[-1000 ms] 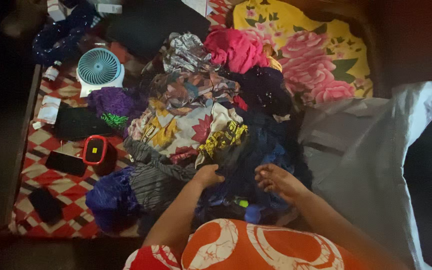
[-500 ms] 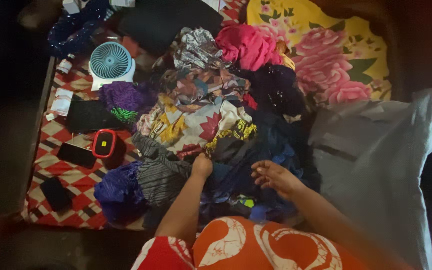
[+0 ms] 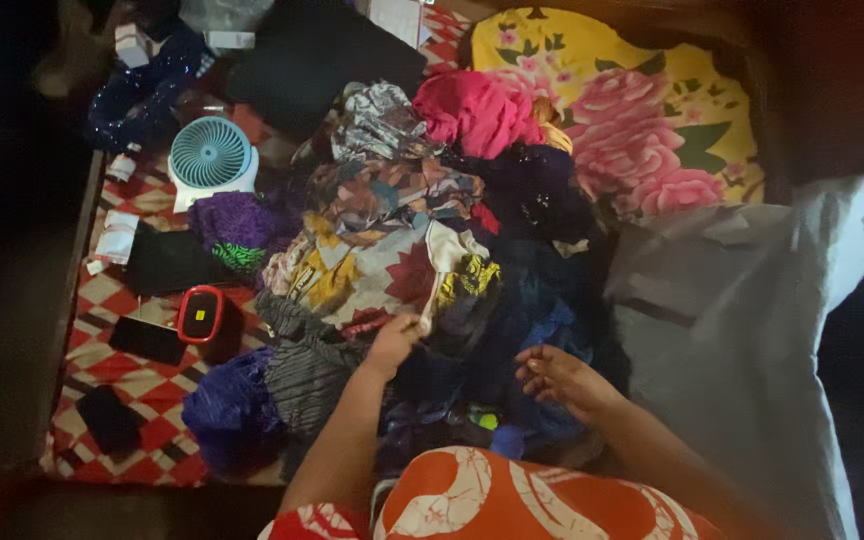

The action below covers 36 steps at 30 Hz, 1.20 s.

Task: The person folds various items of clothing by hand on a bed and places them into a large white bag.

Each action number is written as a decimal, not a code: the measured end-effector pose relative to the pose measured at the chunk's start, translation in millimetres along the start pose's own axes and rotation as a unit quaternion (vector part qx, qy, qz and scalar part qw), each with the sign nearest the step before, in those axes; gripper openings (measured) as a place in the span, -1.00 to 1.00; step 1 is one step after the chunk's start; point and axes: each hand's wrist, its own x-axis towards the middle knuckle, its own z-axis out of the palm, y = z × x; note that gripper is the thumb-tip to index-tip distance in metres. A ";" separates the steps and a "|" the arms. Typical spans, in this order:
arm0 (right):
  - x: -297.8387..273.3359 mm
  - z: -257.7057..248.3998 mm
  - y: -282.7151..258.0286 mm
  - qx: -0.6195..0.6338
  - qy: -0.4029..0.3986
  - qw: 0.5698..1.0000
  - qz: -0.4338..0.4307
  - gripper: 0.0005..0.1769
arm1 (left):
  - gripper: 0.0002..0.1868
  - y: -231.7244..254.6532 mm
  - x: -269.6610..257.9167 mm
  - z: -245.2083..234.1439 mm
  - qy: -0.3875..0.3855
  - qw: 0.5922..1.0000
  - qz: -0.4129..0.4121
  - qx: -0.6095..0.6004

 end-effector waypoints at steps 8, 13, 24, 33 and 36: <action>11.5 7.2 -13.5 -0.072 -0.039 0.995 -0.059 -0.50 | -0.73 148.9 8.1 -51.8 -0.040 0.776 0.017 -0.629; 47.2 25.3 -30.3 -0.143 -0.126 0.963 -0.188 -0.33 | -0.64 250.4 -16.2 -43.5 -0.163 0.760 0.080 -0.624; 25.2 47.6 -78.0 0.210 -0.241 0.915 -0.245 -0.43 | -0.58 219.8 -72.3 -36.9 -0.246 0.851 -0.020 -0.463; -45.9 35.5 -103.7 0.349 -0.366 0.840 -0.195 -0.07 | -0.31 213.0 -84.6 21.0 -0.209 0.931 -0.004 -0.301; -54.8 18.1 -97.7 0.381 -0.287 0.867 -0.143 0.08 | -0.40 223.4 -77.2 32.3 -0.145 0.960 -0.035 -0.238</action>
